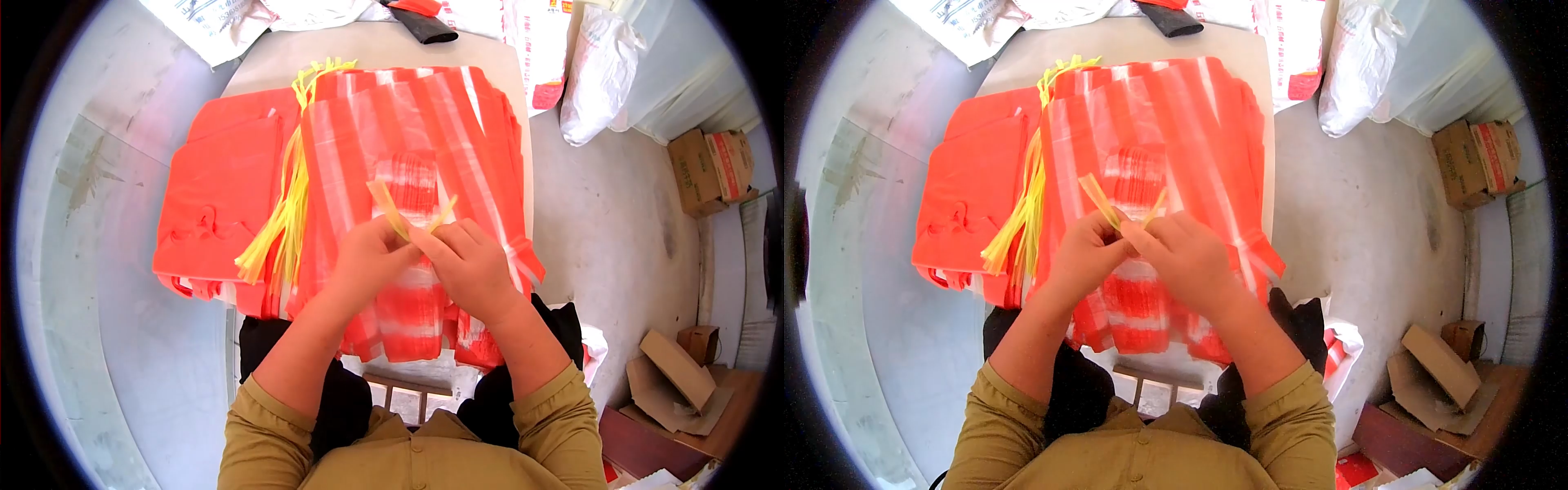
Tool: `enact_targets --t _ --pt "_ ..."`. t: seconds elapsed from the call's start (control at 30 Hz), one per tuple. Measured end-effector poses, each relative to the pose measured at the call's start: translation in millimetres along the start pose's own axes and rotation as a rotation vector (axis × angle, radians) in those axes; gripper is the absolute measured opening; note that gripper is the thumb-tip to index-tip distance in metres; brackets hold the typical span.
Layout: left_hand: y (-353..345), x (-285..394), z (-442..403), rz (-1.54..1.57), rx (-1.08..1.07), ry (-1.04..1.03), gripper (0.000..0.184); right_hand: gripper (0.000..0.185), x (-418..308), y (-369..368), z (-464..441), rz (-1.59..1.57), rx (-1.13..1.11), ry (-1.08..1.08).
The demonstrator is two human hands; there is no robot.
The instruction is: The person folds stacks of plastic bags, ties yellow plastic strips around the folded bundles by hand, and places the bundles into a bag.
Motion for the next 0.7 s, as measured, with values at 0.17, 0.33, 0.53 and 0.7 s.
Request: enact_targets --t 0.17,0.33,0.53,0.7 --pt "-5.9 2.7 2.5 -0.066 -0.046 -0.108 0.012 0.033 4.0 0.7 -0.5 0.078 0.023 -0.044" --pt "-2.5 12.0 2.8 -0.002 -0.025 -0.126 0.012 0.027 25.1 -4.3 0.6 -0.025 -0.039 -0.167" --pt "-4.1 6.3 0.3 0.082 -0.015 -0.157 0.012 0.007 49.6 -29.9 8.9 -0.522 -0.481 -0.471" --pt "7.2 17.0 0.8 -0.195 0.021 -0.299 0.012 0.011 48.0 -9.6 5.1 -0.362 -0.158 -0.412"
Point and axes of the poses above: each hand's wrist, its own z-axis away from the middle knuckle, its own y-axis out of the back of the hand, x = y × z, the point moved 10 cm from there along -z, towards the middle knuckle, and after that the axes turned 12 degrees about -y, right-handed, at the moved point
